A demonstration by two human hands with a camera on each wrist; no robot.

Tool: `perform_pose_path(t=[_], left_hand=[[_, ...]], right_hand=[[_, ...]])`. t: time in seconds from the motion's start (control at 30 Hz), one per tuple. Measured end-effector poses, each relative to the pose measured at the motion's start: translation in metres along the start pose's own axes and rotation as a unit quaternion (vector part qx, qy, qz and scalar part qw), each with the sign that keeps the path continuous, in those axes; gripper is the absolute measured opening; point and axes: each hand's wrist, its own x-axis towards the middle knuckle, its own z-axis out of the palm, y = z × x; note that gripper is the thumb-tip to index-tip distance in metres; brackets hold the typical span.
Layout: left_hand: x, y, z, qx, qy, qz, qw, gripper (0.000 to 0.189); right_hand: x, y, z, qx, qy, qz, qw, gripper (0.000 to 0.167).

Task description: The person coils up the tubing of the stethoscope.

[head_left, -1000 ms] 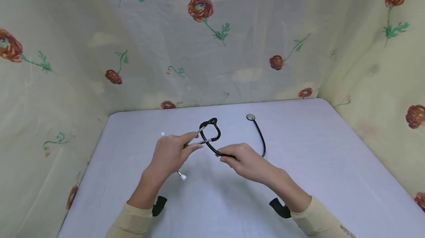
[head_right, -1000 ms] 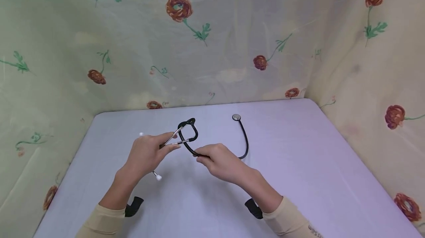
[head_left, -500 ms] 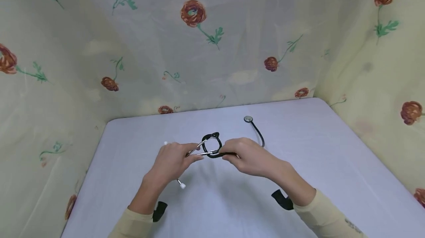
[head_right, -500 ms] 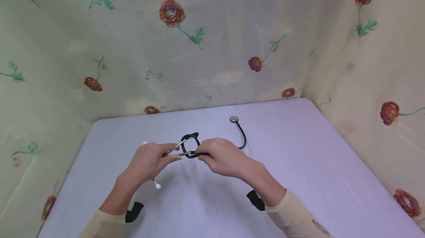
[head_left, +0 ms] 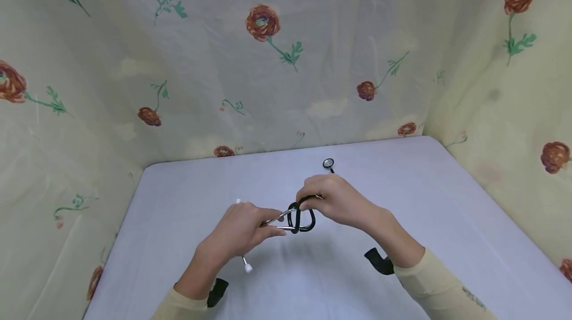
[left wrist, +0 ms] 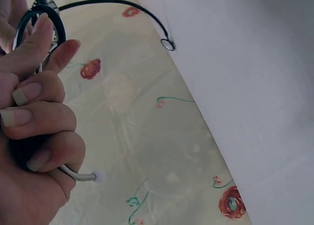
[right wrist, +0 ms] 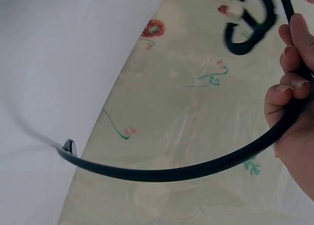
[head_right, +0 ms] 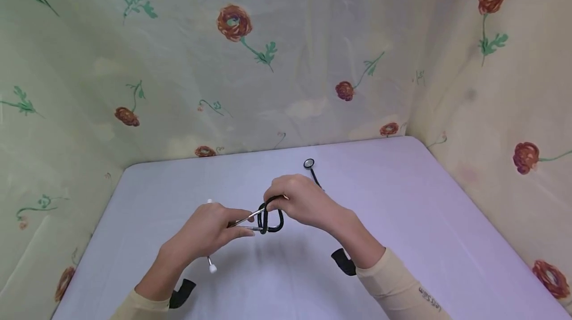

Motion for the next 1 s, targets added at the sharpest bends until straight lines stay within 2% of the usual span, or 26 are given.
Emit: perform_pose_path(t=[0.2,0.37,0.47,0.63,0.83,0.93,1.0], left_hand=[[-0.001,0.008,-0.003,-0.043,-0.007,0.036,0.9984,0.021],[-0.001,0.015,-0.008,-0.081,-0.007,0.054,0.9952,0.019],[-0.002,0.016,-0.01,-0.109,-0.002,0.065,0.9919,0.019],[-0.004,0.016,-0.01,-0.158,0.014,0.083,0.9838,0.028],[-0.005,0.018,-0.009,-0.206,0.034,0.078,0.9749,0.022],[-0.005,0.018,-0.007,-0.226,0.038,0.061,0.9714,0.021],[-0.005,0.017,-0.007,-0.231,0.048,0.042,0.971,0.026]], right_hand=[[0.001,0.009,-0.002,0.071,-0.001,-0.005,0.9974,0.008],[0.003,0.014,-0.004,0.108,-0.022,-0.009,0.9938,0.012],[0.003,0.016,-0.004,0.132,-0.039,0.015,0.9904,0.014],[0.0,0.023,-0.003,0.186,-0.053,0.059,0.9793,0.015],[-0.003,0.026,0.008,0.227,-0.056,0.074,0.9695,0.017],[-0.004,0.026,0.014,0.236,-0.066,0.1,0.9643,0.019],[-0.005,0.026,0.017,0.227,-0.07,0.117,0.9643,0.019]])
